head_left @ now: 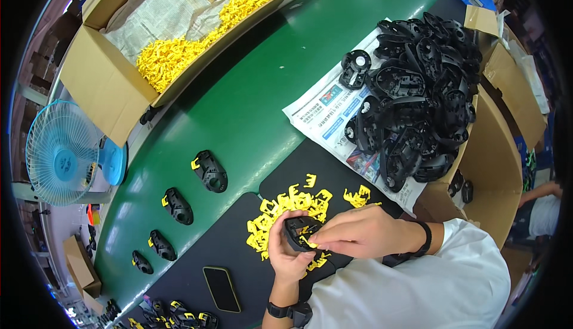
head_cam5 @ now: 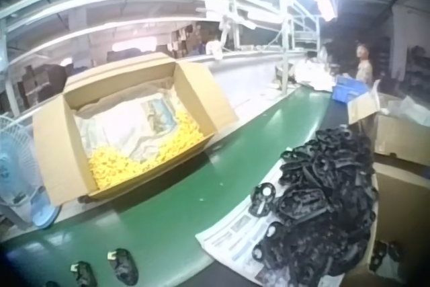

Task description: Assemble small plastic components onto electronic housings at an assembly line.

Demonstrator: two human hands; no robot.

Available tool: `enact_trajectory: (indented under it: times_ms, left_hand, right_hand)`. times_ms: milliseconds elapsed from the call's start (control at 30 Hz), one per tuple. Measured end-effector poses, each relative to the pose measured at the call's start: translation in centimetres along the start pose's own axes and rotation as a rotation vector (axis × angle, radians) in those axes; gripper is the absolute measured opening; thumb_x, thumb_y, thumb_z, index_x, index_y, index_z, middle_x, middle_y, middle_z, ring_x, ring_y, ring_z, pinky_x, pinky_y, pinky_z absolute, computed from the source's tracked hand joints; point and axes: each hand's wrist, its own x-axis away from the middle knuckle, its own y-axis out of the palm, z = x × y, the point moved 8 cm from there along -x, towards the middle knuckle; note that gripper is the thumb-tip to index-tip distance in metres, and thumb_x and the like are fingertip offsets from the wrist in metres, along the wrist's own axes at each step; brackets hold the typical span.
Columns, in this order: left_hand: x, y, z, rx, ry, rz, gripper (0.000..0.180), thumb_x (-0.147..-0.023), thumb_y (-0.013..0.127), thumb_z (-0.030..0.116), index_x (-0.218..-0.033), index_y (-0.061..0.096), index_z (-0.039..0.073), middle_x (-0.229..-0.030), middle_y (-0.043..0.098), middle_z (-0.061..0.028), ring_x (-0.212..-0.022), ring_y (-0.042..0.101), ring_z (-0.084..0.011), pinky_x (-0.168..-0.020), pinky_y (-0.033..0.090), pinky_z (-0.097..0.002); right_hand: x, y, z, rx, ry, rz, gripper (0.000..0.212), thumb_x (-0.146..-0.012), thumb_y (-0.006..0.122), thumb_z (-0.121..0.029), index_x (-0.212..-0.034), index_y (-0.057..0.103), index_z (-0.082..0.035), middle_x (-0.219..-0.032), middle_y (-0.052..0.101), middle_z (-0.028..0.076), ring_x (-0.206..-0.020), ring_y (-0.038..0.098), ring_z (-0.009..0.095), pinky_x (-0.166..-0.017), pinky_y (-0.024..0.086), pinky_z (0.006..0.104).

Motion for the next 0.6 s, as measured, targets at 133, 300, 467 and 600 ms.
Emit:
enact_trajectory:
  times_ms: [133,300,467,600]
  left_hand:
    - [-0.2,0.2,-0.2,-0.011,0.011,-0.007,0.087,-0.072,0.086,0.030,-0.138,0.040,-0.003,-0.128,0.054,-0.0189,-0.118,0.055,-0.0300,-0.100,0.046,-0.0414]
    - [0.1,0.1,-0.4,-0.064,0.007,0.021,0.084,-0.073,0.085,0.029,-0.137,0.040,-0.003,-0.128,0.054,-0.0195,-0.116,0.056,-0.0287,-0.099,0.046,-0.0403]
    - [-0.1,0.3,0.7,-0.079,-0.017,0.021,0.083,-0.071,0.086,0.024,-0.136,0.042,-0.004,-0.125,0.055,-0.0205,-0.112,0.057,-0.0258,-0.097,0.047,-0.0381]
    - [-0.5,0.3,1.8,-0.136,0.005,0.030,0.081,-0.068,0.087,0.023,-0.132,0.046,-0.005,-0.120,0.057,-0.0194,-0.109,0.057,-0.0240,-0.094,0.047,-0.0359]
  right_hand:
    - [0.0,-0.2,0.3,0.009,-0.013,0.009,0.019,-0.083,0.072,-0.013,-0.102,0.073,-0.010,-0.090,0.070,0.002,-0.076,0.068,0.018,-0.062,0.055,0.0287]
    - [0.1,0.2,0.7,-0.011,-0.004,0.000,0.020,-0.084,0.071,-0.014,-0.104,0.072,-0.009,-0.095,0.069,0.003,-0.078,0.068,0.020,-0.065,0.055,0.0295]
    - [-0.1,0.3,1.0,-0.109,-0.050,-0.063,0.021,-0.084,0.071,-0.014,-0.104,0.071,-0.008,-0.097,0.069,0.004,-0.082,0.068,0.022,-0.070,0.056,0.0303]
    - [-0.4,0.2,0.8,-0.098,-0.033,-0.055,0.023,-0.083,0.074,-0.009,-0.105,0.073,-0.007,-0.095,0.071,0.008,-0.078,0.070,0.020,-0.068,0.057,0.0275]
